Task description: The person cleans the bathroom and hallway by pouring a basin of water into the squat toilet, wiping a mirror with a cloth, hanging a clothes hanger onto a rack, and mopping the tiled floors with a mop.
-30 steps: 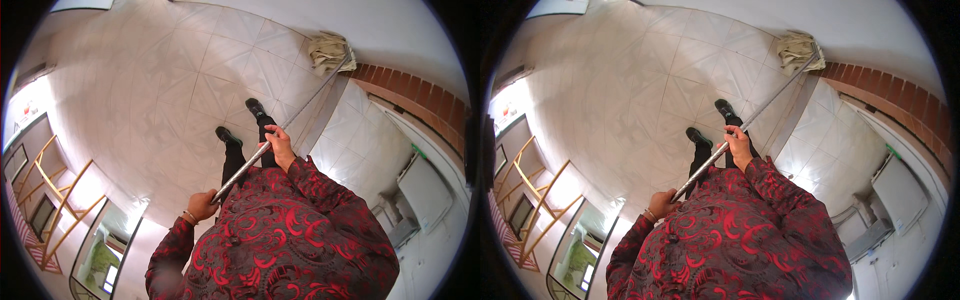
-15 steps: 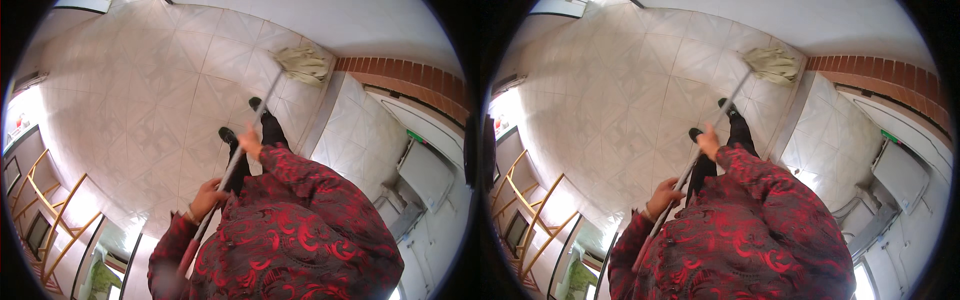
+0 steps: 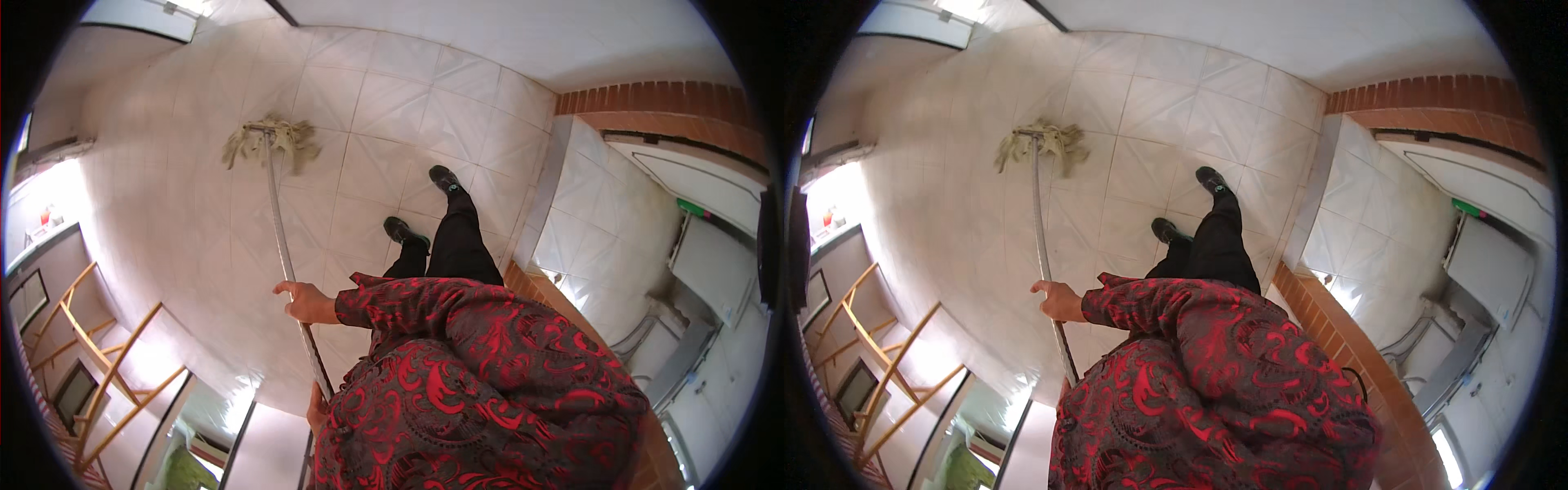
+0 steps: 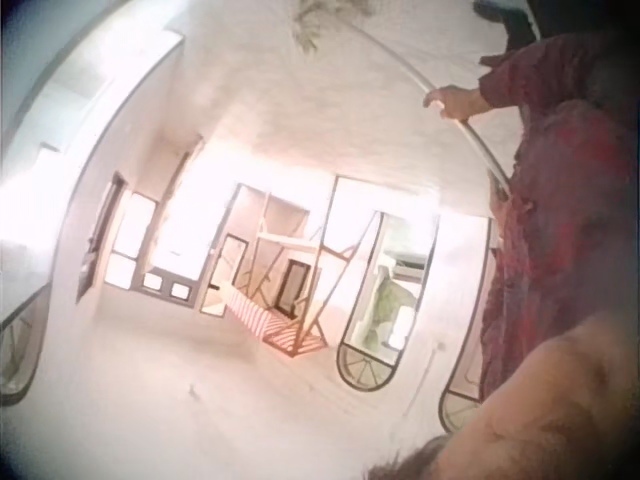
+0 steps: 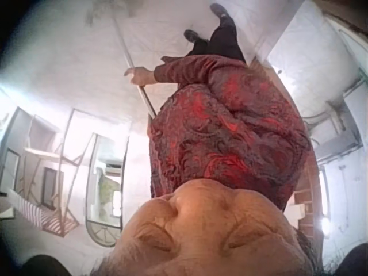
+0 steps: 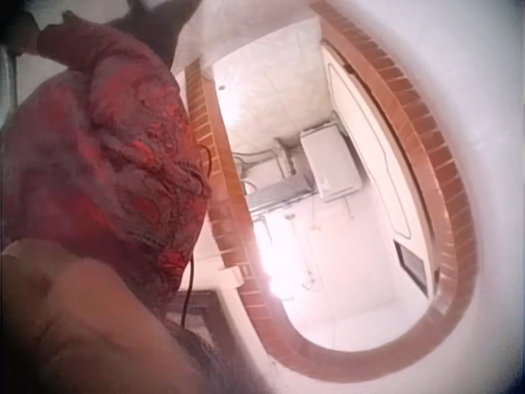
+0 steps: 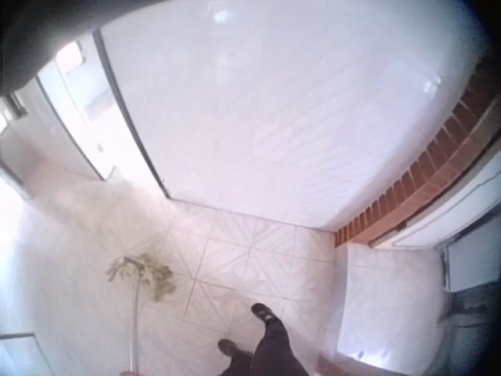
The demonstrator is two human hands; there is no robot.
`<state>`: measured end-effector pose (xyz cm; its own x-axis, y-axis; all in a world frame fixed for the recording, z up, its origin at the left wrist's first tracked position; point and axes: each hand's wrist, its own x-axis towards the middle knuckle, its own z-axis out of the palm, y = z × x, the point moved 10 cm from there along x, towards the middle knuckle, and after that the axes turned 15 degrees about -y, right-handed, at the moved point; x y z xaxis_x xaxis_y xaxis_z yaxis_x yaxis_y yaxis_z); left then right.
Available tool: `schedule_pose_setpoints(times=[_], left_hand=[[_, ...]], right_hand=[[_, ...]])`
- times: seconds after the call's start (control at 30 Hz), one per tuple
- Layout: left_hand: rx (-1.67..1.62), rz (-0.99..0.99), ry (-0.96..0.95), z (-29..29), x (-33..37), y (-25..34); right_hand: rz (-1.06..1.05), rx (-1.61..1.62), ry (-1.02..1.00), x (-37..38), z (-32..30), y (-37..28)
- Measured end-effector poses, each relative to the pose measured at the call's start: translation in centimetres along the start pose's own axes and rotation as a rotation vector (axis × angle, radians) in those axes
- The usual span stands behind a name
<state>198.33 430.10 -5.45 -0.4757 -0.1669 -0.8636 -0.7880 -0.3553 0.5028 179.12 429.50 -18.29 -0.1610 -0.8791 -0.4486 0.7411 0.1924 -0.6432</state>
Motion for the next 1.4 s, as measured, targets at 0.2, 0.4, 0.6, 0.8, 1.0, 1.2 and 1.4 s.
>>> schedule_pose_setpoints(times=[0.2,0.4,0.6,0.8,1.0,1.2,1.4], left_hand=[[-0.195,-0.265,-0.099,1.3,4.5,0.4],[0.402,-0.193,-0.517,1.8,2.9,5.5],[0.765,0.021,-0.898,13.7,10.9,12.5],[0.969,-0.006,-1.172,32.5,22.6,15.1],[0.574,-0.157,-1.133,41.8,30.1,12.9],[0.379,-0.262,-1.061,39.8,32.5,17.6],[0.458,-0.162,-1.046,34.0,32.2,19.7]], right_hand=[[-0.055,0.049,0.03,-3.7,-0.5,-3.0],[-0.132,0.346,0.13,-9.7,-5.9,-0.9],[-0.198,0.381,0.517,-16.9,-18.1,-0.5],[-0.287,0.508,0.906,-26.6,-36.4,2.8],[-0.239,0.518,1.211,-28.9,-48.4,1.3],[-0.168,0.609,1.348,-25.2,-49.0,-2.0],[-0.098,0.84,1.193,-19.2,-47.8,3.0]])
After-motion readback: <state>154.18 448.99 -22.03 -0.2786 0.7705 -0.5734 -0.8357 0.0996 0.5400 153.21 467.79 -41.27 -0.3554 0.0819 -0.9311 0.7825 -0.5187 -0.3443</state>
